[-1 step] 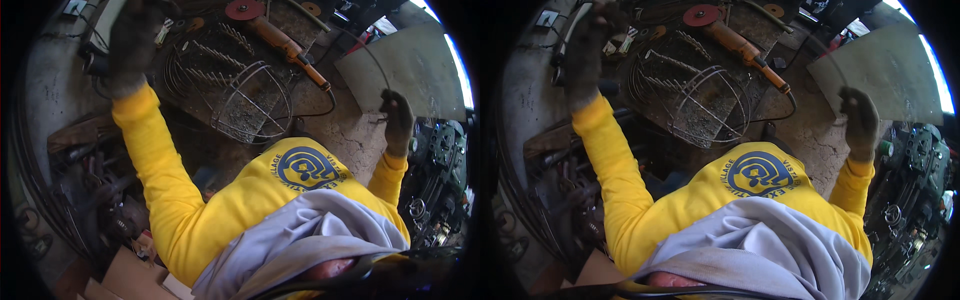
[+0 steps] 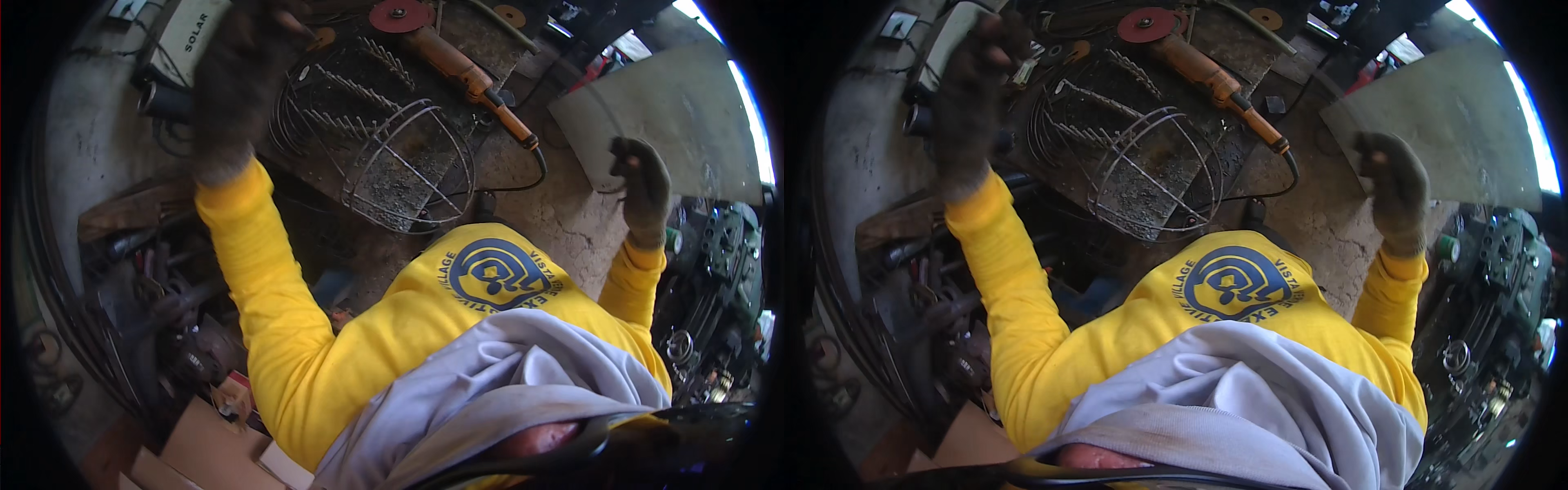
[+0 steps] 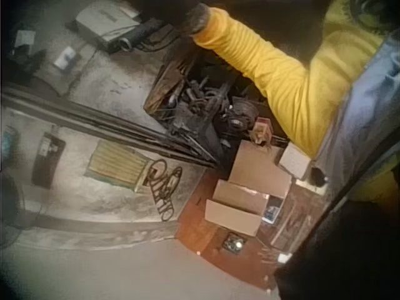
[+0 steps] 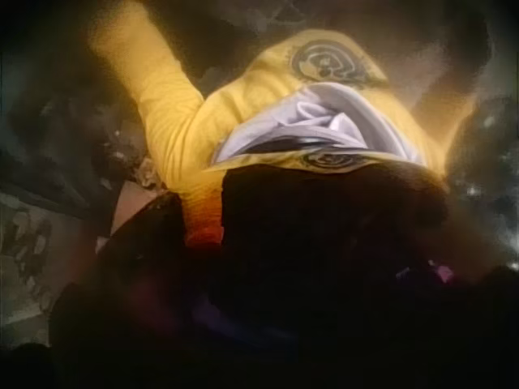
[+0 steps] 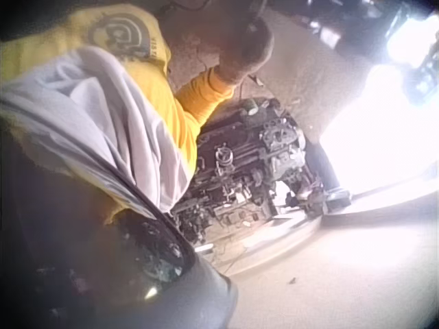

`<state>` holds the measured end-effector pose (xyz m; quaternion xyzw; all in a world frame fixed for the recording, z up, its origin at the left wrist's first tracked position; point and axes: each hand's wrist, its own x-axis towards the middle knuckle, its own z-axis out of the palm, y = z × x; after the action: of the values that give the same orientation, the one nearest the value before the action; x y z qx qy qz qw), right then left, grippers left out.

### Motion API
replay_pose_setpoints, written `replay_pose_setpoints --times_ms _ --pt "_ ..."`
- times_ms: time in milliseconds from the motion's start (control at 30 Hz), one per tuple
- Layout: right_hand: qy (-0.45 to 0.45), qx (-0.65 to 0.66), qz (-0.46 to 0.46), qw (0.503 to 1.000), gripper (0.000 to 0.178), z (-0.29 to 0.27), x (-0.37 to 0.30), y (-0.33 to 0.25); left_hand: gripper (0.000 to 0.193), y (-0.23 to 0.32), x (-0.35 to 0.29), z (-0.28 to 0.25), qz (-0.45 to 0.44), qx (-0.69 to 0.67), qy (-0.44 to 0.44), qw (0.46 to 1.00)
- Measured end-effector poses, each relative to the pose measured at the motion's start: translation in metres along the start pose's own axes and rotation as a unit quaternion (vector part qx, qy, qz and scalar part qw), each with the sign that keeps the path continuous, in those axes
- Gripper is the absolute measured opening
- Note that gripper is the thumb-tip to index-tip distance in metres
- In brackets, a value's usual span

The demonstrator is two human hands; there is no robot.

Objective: The person welds sections of a wire frame together on a workbench using a welding rod, joining metal pieces at multiple points while another person works in the background.

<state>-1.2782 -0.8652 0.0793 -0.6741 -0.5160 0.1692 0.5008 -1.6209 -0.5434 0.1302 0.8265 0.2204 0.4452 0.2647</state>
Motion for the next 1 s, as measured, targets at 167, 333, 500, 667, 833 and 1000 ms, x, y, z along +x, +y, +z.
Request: replay_pose_setpoints --times_ms 167,333,500,667,833,1000 --pt "-0.336 0.037 -0.231 0.912 0.018 0.053 0.075 -0.019 0.053 0.098 -0.114 0.038 0.095 0.230 -0.060 0.967" --pt "-0.471 0.106 -0.318 0.816 0.021 0.109 0.090 -0.009 0.029 0.151 -0.214 0.082 -0.303 0.157 -0.030 0.940" --pt "-0.483 0.166 -0.222 0.831 0.042 0.150 0.089 0.010 0.021 0.160 -0.320 0.093 -0.419 0.090 0.193 0.883" --pt "-0.498 0.139 -0.175 0.838 0.045 0.182 0.066 0.045 0.030 0.166 -0.323 0.086 -0.513 -0.020 0.299 0.804" --pt "-0.438 0.015 -0.111 0.892 0.038 0.210 0.055 0.047 0.033 0.078 -0.359 0.086 -0.428 -0.014 0.298 0.853" --pt "-0.295 -0.036 -0.076 0.952 0.039 0.220 0.073 0.079 0.032 0.046 -0.311 0.085 -0.354 0.282 0.172 0.875"
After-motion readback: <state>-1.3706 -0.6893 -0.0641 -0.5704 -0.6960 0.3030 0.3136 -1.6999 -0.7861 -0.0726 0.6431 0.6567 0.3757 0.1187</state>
